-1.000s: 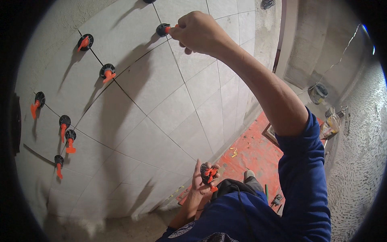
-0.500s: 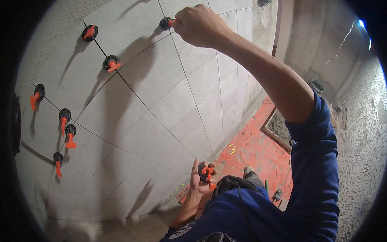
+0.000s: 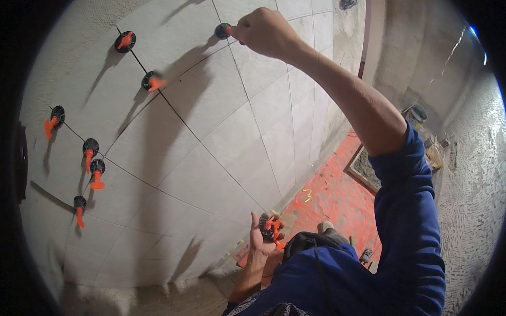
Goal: The person installs red and black tile leveling clips into the gaps between white wall tiles. They repeatedly pick clips from a pile on the floor, place them between tiles, and tighten the clips by hand to align the tiles.
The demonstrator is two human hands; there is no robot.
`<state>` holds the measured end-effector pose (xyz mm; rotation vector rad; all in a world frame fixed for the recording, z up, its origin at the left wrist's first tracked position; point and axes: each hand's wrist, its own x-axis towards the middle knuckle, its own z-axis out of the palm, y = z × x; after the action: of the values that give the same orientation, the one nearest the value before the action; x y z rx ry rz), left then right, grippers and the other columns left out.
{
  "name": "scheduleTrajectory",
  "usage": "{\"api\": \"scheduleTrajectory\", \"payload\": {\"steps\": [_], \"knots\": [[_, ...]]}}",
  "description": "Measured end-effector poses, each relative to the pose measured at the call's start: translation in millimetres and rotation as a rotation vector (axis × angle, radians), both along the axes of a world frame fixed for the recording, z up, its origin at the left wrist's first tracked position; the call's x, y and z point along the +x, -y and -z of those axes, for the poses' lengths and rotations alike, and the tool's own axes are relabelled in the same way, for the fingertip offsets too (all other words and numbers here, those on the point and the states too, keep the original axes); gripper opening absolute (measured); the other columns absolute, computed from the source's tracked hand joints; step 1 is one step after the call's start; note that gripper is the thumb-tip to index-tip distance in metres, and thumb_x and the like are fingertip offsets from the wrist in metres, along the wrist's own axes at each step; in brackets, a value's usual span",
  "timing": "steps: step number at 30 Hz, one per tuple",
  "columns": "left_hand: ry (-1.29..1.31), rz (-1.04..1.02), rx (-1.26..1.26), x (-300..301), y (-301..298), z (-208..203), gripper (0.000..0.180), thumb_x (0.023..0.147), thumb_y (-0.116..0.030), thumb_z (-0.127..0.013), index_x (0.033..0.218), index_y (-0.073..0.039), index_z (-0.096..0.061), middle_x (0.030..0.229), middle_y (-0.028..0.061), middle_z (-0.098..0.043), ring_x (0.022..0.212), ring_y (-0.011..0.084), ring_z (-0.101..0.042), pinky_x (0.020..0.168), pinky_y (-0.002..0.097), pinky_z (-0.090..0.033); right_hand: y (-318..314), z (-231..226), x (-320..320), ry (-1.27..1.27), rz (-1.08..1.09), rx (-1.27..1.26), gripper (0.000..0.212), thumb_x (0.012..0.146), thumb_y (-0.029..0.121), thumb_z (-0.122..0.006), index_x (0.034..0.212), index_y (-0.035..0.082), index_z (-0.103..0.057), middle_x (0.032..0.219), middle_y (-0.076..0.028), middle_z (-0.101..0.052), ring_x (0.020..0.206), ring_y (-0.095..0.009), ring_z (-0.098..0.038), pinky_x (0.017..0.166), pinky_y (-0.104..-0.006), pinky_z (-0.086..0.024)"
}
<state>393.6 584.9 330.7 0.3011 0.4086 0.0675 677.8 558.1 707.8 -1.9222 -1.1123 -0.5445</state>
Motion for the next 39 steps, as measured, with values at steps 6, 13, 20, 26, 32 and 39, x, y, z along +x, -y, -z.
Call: {"api": "scheduleTrajectory", "payload": {"steps": [6, 13, 20, 26, 32, 39], "knots": [[-0.029, -0.097, -0.046, -8, -2, 8, 0.042, 0.092, -0.058, -0.051, 0.090, -0.017, -0.059, 0.092, 0.0079, -0.067, 0.084, 0.0302, -0.064, 0.050, 0.0373, -0.048, 4, -6, 1, 0.110, 0.020, -0.102, 0.034, 0.091, 0.027, -0.058, 0.072, 0.001, -0.066, 0.056, -0.010, -0.058, 0.050, -0.020, -0.054, 0.053, -0.0374, -0.044], [-0.076, -0.167, -0.013, 3, 14, -1, 0.041, 0.097, -0.055, -0.045, 0.091, -0.017, -0.058, 0.088, 0.0075, -0.065, 0.084, 0.0298, -0.062, 0.051, 0.0360, -0.043, 22, -15, -7, 0.211, -0.059, -0.087, 0.037, 0.092, 0.026, -0.059, 0.066, 0.000, -0.059, 0.049, -0.006, -0.047, 0.045, -0.013, -0.040, 0.046, -0.0342, -0.036], [0.106, -0.147, 0.156, 45, 24, -31, 0.037, 0.098, -0.051, -0.046, 0.113, -0.017, -0.050, 0.086, 0.0053, -0.058, 0.091, 0.0327, -0.060, 0.057, 0.0375, -0.052, 104, 56, -34, -0.225, -0.411, -0.191, 0.028, 0.093, 0.023, -0.059, 0.079, -0.001, -0.065, 0.060, -0.012, -0.056, 0.053, -0.017, -0.048, 0.057, -0.0338, -0.044], [0.380, -0.222, 0.383, 64, 39, -72, 0.060, 0.091, -0.047, -0.059, 0.135, -0.010, -0.040, 0.090, 0.0058, -0.063, 0.085, 0.0268, -0.064, 0.056, 0.0365, -0.057, 120, 185, -64, -1.011, -0.748, -0.462, 0.033, 0.094, 0.027, -0.055, 0.077, 0.001, -0.066, 0.060, -0.004, -0.058, 0.053, -0.010, -0.052, 0.051, -0.0281, -0.043], [0.288, -0.279, 0.515, 59, 57, -75, 0.054, 0.089, -0.038, -0.068, 0.128, -0.008, -0.047, 0.094, 0.0105, -0.066, 0.081, 0.0255, -0.065, 0.068, 0.0364, -0.054, 127, 214, -44, -0.801, -0.869, -0.681, 0.034, 0.094, 0.031, -0.057, 0.081, 0.001, -0.066, 0.064, -0.009, -0.062, 0.058, -0.017, -0.058, 0.056, -0.0340, -0.046], [0.170, -0.334, 0.369, 43, 86, -56, 0.050, 0.091, -0.043, -0.063, 0.124, -0.009, -0.047, 0.084, 0.0083, -0.058, 0.090, 0.0289, -0.063, 0.056, 0.0365, -0.056, 65, 97, 24, -0.135, -0.551, -0.028, 0.022, 0.087, 0.027, -0.067, 0.087, 0.005, -0.066, 0.074, -0.014, -0.066, 0.065, -0.031, -0.064, 0.062, -0.0371, -0.050]]}}
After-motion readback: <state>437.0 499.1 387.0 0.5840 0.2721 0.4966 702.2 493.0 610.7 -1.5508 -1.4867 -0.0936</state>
